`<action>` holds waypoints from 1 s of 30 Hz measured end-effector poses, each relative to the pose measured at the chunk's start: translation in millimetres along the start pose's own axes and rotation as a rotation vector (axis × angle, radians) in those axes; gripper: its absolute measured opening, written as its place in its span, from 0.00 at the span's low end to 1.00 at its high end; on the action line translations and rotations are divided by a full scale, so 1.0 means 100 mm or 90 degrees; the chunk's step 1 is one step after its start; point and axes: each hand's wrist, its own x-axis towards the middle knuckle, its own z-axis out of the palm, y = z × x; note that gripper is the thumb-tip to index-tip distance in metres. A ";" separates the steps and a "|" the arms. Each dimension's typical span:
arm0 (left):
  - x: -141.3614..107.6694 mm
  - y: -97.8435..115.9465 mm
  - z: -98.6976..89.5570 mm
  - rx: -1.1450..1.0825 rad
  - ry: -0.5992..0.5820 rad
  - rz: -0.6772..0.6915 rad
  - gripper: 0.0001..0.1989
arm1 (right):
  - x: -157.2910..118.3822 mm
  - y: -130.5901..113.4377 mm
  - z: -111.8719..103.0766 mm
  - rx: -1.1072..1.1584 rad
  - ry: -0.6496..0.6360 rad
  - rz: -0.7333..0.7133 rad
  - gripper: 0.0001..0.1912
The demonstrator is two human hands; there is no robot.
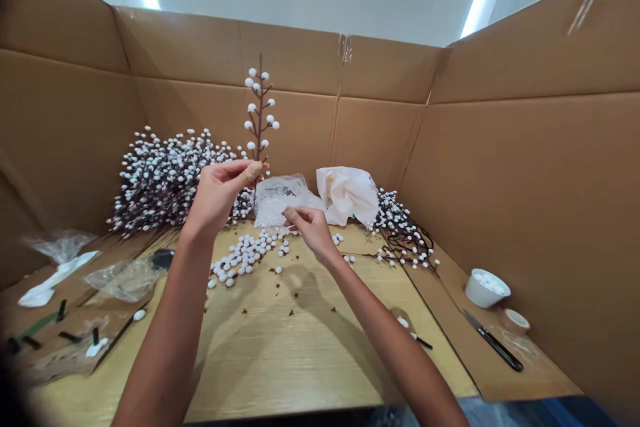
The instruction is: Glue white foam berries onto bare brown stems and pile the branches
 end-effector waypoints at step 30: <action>-0.14 0.15 0.35 -0.072 -0.082 0.048 0.09 | -0.06 -0.70 -0.35 0.279 0.057 -0.097 0.09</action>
